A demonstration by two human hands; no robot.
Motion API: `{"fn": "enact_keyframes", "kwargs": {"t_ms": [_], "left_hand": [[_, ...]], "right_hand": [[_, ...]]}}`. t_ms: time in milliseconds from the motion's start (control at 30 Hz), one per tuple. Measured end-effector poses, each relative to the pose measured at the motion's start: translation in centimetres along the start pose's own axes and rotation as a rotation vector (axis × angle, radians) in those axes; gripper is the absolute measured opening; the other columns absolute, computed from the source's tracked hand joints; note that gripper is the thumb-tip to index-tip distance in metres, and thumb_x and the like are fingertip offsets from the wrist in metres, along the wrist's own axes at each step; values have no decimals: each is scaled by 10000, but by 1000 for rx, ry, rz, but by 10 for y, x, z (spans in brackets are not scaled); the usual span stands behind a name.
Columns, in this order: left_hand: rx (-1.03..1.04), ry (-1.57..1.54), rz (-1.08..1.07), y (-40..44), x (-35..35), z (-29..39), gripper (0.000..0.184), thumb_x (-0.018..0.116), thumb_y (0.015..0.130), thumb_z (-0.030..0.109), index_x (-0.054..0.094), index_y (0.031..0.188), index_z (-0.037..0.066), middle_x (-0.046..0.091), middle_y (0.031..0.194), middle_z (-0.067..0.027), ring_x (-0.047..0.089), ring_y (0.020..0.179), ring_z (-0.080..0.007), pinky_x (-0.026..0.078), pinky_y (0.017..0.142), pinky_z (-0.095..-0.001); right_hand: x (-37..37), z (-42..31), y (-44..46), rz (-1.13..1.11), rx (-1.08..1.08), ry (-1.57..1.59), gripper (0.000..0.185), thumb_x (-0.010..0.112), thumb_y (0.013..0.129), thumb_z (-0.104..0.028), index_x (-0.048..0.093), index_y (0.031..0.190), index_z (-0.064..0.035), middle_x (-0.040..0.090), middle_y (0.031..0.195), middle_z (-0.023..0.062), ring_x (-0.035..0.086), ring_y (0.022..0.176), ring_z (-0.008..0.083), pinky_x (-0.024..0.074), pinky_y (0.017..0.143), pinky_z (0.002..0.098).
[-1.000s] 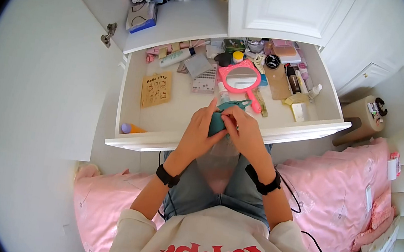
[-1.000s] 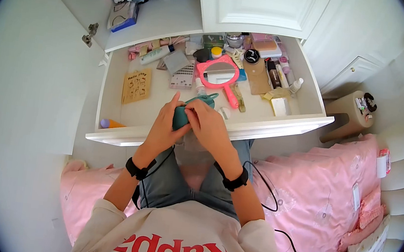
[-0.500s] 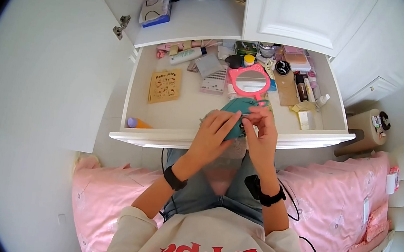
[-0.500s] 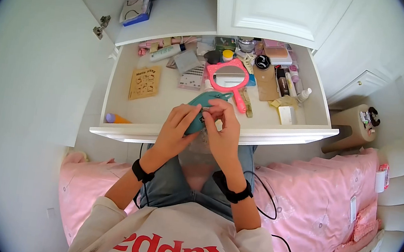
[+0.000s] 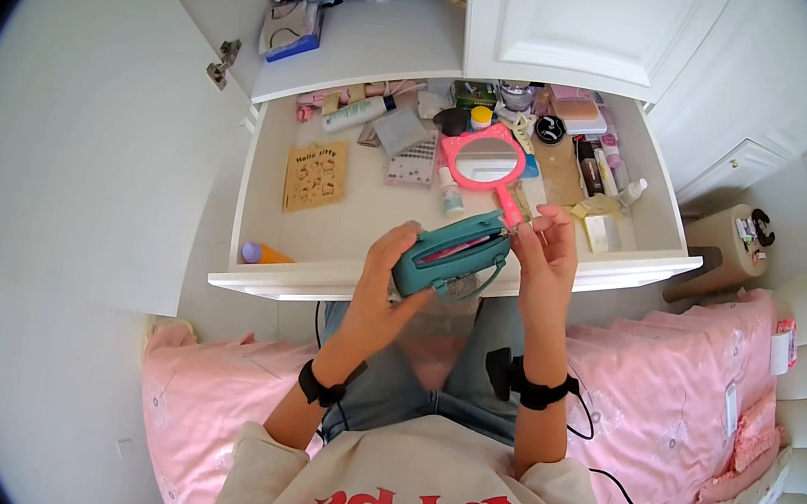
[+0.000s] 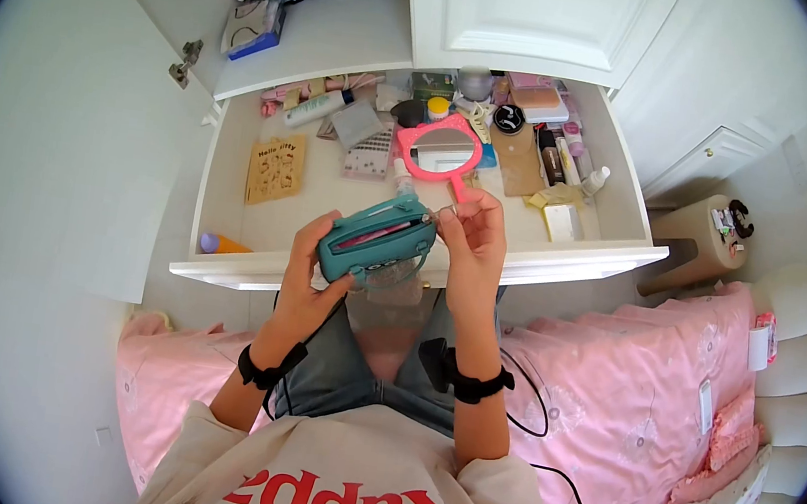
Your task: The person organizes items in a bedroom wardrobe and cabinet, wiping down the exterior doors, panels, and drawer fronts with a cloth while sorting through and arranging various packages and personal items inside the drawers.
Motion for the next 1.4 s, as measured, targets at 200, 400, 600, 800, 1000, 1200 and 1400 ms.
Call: {"fn": "enact_keyframes", "kwargs": {"t_ms": [200, 400, 600, 800, 1000, 1200, 1400], "left_hand": [[-5, 12, 27, -1, -4, -5, 908, 723, 674, 67, 142, 1372, 69, 238, 1382, -187, 371, 1203, -315, 352, 965, -376], [-24, -122, 42, 3, 1, 3, 970, 745, 682, 127, 77, 1383, 65, 174, 1403, -175, 395, 1178, -279, 368, 957, -354], [-37, 19, -15, 4, -4, 0, 838, 728, 675, 71, 197, 1322, 67, 309, 1303, -143, 439, 1124, -269, 397, 917, -353], [83, 431, 45, 11, -3, 17, 615, 628, 566, -71, 451, 1137, 71, 430, 1104, -154, 444, 1003, -352, 394, 854, -404], [26, 513, -81, 7, 11, 30, 577, 616, 593, -40, 479, 1139, 90, 433, 1097, -146, 411, 1023, -355, 367, 872, -430], [86, 189, -349, 2, 10, 47, 531, 649, 717, 72, 450, 1209, 80, 415, 1200, -139, 430, 1064, -305, 371, 888, -400], [-215, -66, 157, 15, -13, 18, 532, 649, 768, 147, 424, 1238, 42, 421, 1225, -113, 485, 1007, -196, 389, 855, -319]], "right_hand": [[12, -18, -25, -117, 34, 174, 159, 556, 836, 0, 486, 971, -45, 498, 830, -8, 486, 744, 66, 430, 787, 220], [15, -22, -30, -114, 65, 166, 134, 567, 836, -16, 494, 944, -44, 505, 829, -5, 477, 737, 65, 415, 736, 217], [17, -20, -25, -129, 18, 38, 143, 558, 830, 4, 503, 956, -38, 508, 829, -3, 478, 753, 67, 400, 717, 206], [19, -12, -10, -58, -350, -616, 148, 546, 788, 54, 529, 922, -5, 519, 808, 28, 501, 766, 102, 406, 709, 225], [28, 1, -11, 56, -298, -472, 148, 525, 808, 50, 518, 943, -9, 540, 815, 33, 515, 735, 99, 422, 687, 230], [19, 21, 5, -22, -133, -39, 143, 514, 856, -6, 489, 995, -27, 551, 817, 30, 528, 729, 79, 459, 757, 244], [31, 42, 2, -192, 120, 291, 132, 523, 856, -17, 496, 985, -29, 545, 801, 24, 534, 720, 84, 462, 864, 290]]}}
Point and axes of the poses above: each hand's wrist, its own y-axis towards the middle knuckle, its own x-axis out of the palm, z = x × y, the point moved 4 cm from there along y, towards the middle knuckle
